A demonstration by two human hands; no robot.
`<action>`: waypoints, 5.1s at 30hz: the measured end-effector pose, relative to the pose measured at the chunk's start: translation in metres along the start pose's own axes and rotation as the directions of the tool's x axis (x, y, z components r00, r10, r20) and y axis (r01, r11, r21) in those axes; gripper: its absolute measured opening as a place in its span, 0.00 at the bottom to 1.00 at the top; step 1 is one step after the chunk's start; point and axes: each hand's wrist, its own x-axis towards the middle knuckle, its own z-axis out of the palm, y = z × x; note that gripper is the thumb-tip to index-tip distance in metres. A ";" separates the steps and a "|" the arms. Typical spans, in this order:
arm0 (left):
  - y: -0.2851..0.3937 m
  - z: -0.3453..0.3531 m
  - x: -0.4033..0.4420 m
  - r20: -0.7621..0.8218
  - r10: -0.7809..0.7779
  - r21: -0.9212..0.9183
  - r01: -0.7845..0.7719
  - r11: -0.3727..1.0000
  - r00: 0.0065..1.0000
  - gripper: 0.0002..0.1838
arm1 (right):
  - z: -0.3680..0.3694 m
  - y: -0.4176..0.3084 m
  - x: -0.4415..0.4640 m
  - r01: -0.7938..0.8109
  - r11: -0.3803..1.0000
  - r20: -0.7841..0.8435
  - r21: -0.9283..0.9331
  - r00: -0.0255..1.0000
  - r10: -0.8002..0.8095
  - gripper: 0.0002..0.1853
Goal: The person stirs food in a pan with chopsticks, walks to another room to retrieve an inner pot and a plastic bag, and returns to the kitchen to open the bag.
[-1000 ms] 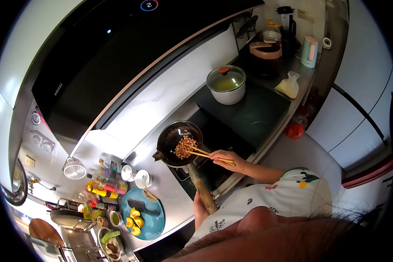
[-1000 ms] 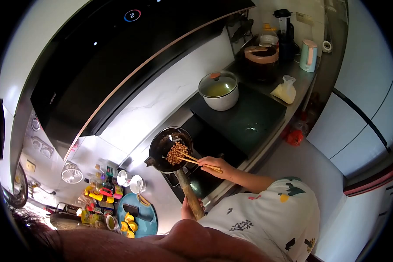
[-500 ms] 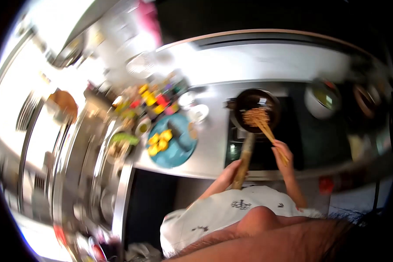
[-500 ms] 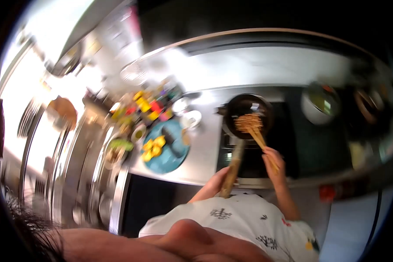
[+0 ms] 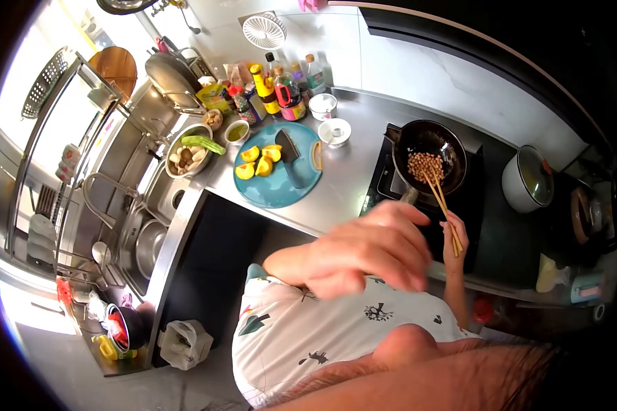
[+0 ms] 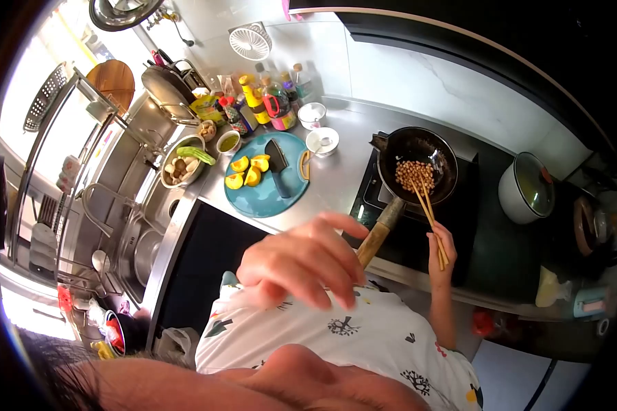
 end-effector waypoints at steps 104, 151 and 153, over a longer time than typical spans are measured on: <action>-0.120 0.054 -0.184 0.054 -0.999 -0.768 0.639 -0.035 0.010 0.20 | 0.012 -0.034 0.066 0.176 0.978 0.112 -0.111 0.980 -0.164 0.04; -0.124 0.056 -0.195 0.085 -0.996 -0.759 0.646 -0.075 -0.016 0.16 | 0.018 -0.026 0.058 0.261 0.964 0.057 -0.044 0.964 -0.259 0.04; -0.122 0.056 -0.193 0.085 -0.996 -0.759 0.646 -0.081 -0.025 0.16 | 0.028 -0.040 0.053 0.323 0.947 0.074 0.006 0.944 -0.322 0.05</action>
